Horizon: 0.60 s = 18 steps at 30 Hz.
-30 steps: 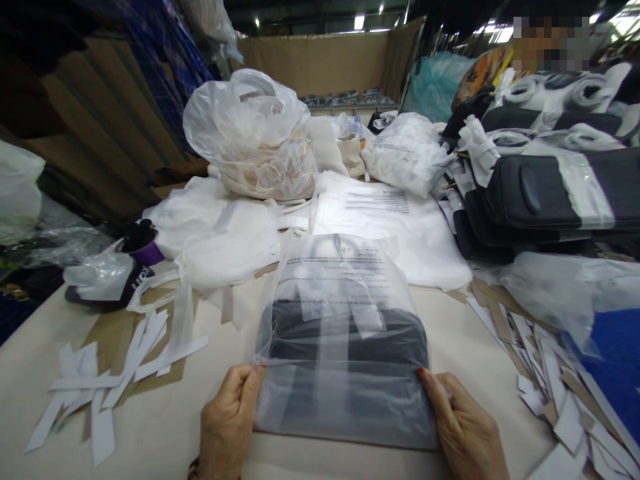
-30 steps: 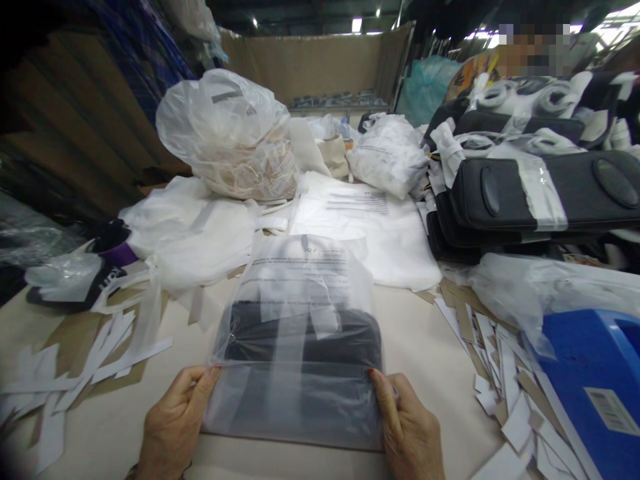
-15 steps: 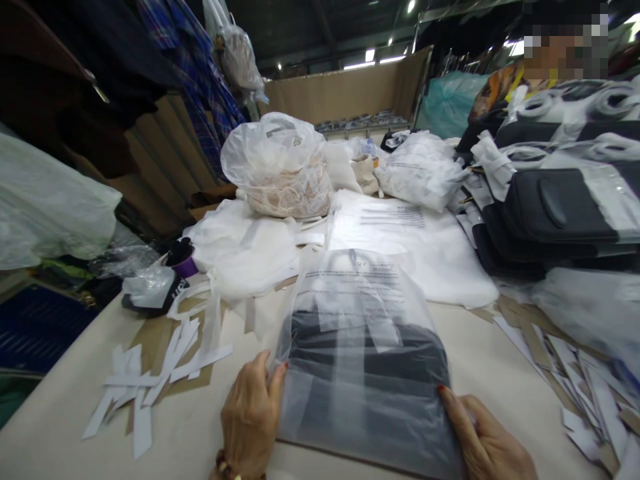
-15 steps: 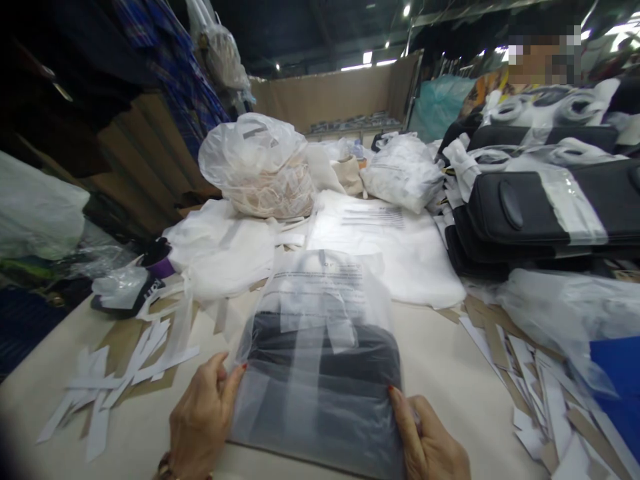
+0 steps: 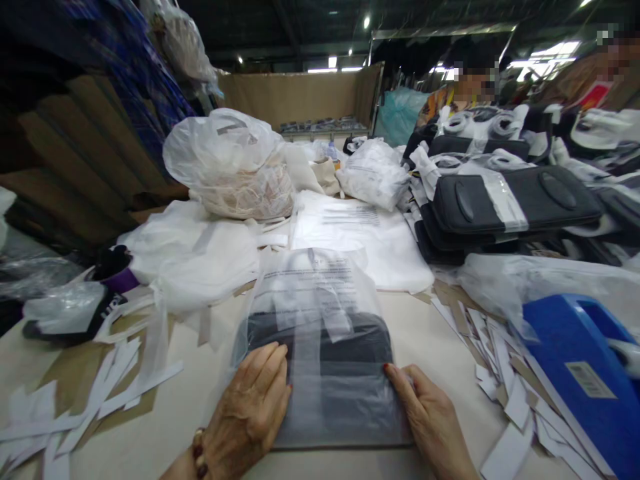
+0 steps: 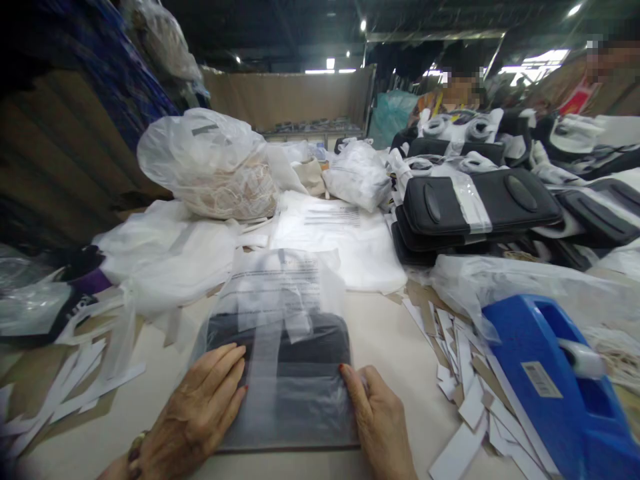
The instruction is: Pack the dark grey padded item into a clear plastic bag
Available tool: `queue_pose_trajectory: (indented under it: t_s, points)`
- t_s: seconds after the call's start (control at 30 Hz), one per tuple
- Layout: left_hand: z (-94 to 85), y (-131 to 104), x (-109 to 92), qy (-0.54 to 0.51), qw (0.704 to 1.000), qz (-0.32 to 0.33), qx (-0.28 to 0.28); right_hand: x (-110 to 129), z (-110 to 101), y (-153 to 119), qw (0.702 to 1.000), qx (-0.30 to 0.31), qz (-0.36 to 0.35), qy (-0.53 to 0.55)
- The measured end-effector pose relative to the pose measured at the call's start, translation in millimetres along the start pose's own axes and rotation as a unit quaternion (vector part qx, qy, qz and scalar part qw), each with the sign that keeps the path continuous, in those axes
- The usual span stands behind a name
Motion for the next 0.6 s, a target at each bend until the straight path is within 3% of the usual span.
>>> queue_pose_trajectory:
  t_s: [0.1, 0.2, 0.4, 0.5, 0.6]
  points:
    - [13.2, 7, -3, -0.042, 0.998, -0.006, -0.038, 0, 2, 3, 0.999, 0.027, 0.001, 0.02]
    - [23.4, 11, 3, -0.041, 0.999, -0.013, -0.016, -1, 4, 7, 0.999, 0.042, -0.005, 0.033]
    - [25.0, 12, 6, -0.014, 1.0, -0.022, -0.011, 0, -2, 5, 0.999, -0.018, -0.035, -0.018]
    - [25.8, 12, 5, -0.004, 1.0, -0.03, -0.008, 1, -27, -4, 0.995, -0.066, -0.059, -0.038]
    - [27.3, 10, 6, -0.005, 0.999, -0.033, -0.013, -1, -84, -17, 0.972, -0.192, -0.113, -0.075]
Point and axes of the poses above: each hand's wrist, its own y-axis towards the middle knuckle, its own z-axis out of the palm, x = y × z, the point moved 5 cm from there along y, towards the middle knuckle, and after that the axes turned 1 degree about y, right-handed, at the moved point
